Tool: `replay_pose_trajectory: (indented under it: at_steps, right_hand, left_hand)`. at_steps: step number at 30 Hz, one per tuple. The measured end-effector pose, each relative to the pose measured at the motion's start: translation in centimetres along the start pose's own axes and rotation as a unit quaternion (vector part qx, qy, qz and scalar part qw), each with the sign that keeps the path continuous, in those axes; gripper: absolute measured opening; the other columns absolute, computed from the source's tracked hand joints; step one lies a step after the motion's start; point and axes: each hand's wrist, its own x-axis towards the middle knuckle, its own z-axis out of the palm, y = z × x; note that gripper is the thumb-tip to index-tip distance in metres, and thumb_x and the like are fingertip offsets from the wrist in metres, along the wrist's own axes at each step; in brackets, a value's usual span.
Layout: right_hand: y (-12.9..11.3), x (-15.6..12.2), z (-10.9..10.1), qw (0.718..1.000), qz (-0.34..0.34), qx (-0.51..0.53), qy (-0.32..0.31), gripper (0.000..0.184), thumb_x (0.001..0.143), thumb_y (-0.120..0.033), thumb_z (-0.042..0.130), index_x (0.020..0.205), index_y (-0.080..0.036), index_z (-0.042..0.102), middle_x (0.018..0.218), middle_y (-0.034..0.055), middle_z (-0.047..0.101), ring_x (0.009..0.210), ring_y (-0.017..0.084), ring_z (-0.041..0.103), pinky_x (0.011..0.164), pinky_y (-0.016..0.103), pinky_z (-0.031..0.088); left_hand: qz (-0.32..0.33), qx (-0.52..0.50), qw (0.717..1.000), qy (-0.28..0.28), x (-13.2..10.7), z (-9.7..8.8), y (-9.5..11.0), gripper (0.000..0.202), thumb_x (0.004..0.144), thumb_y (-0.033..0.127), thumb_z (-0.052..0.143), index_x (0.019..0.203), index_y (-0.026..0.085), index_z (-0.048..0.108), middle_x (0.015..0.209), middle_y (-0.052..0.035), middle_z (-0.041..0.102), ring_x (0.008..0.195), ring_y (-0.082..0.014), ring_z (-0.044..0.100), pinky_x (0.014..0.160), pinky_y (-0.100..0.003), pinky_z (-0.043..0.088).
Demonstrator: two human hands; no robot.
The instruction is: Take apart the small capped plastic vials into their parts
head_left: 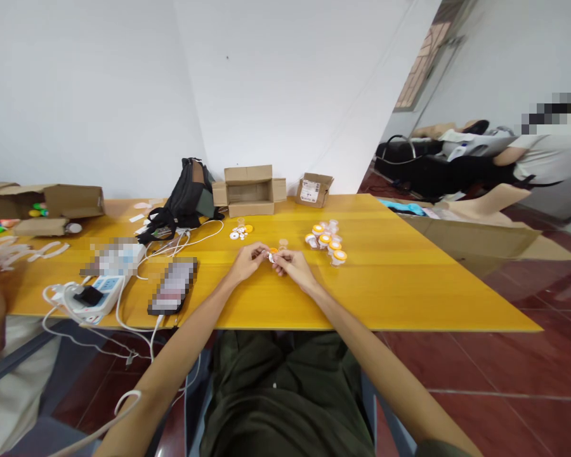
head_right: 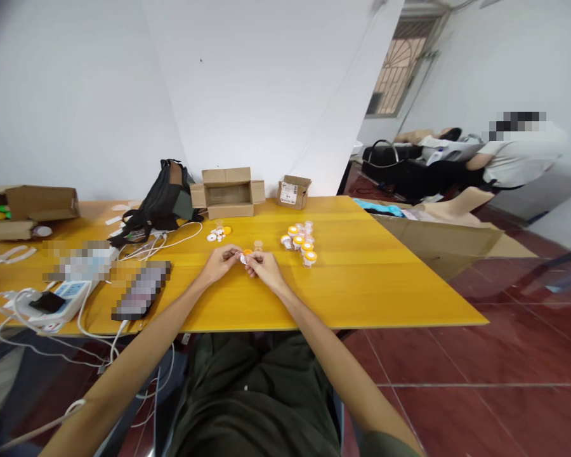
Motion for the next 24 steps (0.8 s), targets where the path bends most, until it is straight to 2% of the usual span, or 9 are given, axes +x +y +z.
replay_pose_trajectory:
  at_steps: [3, 6, 10, 13, 17, 24]
  right_hand:
    - [0.0, -0.1, 0.0, 1.000, -0.015, -0.014, 0.010, 0.037, 0.067, -0.057, 0.073, 0.065, -0.021, 0.066, 0.056, -0.0001, 0.063, 0.046, 0.012, 0.055, 0.046, 0.026, 0.048]
    - [0.0, -0.1, 0.1, 0.999, -0.027, -0.026, 0.021, 0.035, 0.068, -0.056, 0.072, 0.066, -0.021, 0.066, 0.056, -0.0010, 0.061, 0.046, 0.012, 0.054, 0.045, 0.025, 0.047]
    - [-0.1, -0.2, 0.1, 0.999, -0.029, -0.033, 0.022, 0.033, 0.069, -0.054, 0.070, 0.067, -0.021, 0.066, 0.056, -0.0014, 0.061, 0.046, 0.012, 0.054, 0.044, 0.025, 0.046]
    - [-0.1, -0.1, 0.1, 0.999, -0.025, -0.031, 0.019, 0.030, 0.069, -0.051, 0.070, 0.066, -0.021, 0.066, 0.056, -0.0013, 0.061, 0.046, 0.012, 0.054, 0.044, 0.024, 0.047]
    - [0.1, 0.0, -0.2, 1.000, -0.011, -0.013, 0.009, 0.027, 0.069, -0.047, 0.072, 0.069, -0.021, 0.066, 0.058, -0.0012, 0.063, 0.046, 0.012, 0.056, 0.046, 0.025, 0.049]
    - [0.4, 0.2, -0.2, 1.000, -0.010, 0.015, -0.007, 0.035, 0.068, -0.053, 0.076, 0.073, -0.019, 0.070, 0.060, -0.0001, 0.065, 0.050, 0.012, 0.059, 0.047, 0.025, 0.050]
  left_hand:
    - [-0.006, 0.047, 0.999, -0.001, 0.0, -0.3, -0.1, 0.009, 0.080, 0.025, 0.063, 0.080, 0.019, 0.069, 0.069, 0.0004, 0.068, 0.063, -0.0147, 0.057, 0.064, -0.026, 0.044]
    - [0.019, 0.119, 0.993, -0.018, -0.2, -0.5, -0.2, 0.009, 0.078, 0.019, 0.062, 0.073, 0.020, 0.070, 0.061, 0.0021, 0.060, 0.059, -0.0144, 0.050, 0.063, -0.027, 0.041]
    - [0.045, 0.166, 0.985, -0.012, -0.3, -0.7, 0.1, 0.012, 0.078, 0.015, 0.061, 0.074, 0.021, 0.072, 0.066, 0.0007, 0.056, 0.061, -0.0150, 0.050, 0.066, -0.028, 0.043]
    - [0.054, 0.136, 0.989, -0.008, -0.4, -0.7, 0.7, 0.012, 0.082, 0.021, 0.061, 0.085, 0.020, 0.073, 0.076, -0.0015, 0.061, 0.069, -0.0160, 0.055, 0.070, -0.028, 0.046]
    - [0.080, 0.079, 0.993, -0.036, -0.8, -0.4, 1.3, 0.019, 0.086, 0.034, 0.064, 0.094, 0.020, 0.072, 0.081, -0.0024, 0.065, 0.076, -0.0167, 0.057, 0.076, -0.029, 0.047]
    - [0.035, 0.053, 0.998, -0.025, -0.7, -0.1, 1.1, 0.027, 0.084, 0.045, 0.066, 0.086, 0.018, 0.069, 0.076, -0.0010, 0.068, 0.067, -0.0142, 0.054, 0.067, -0.026, 0.045]
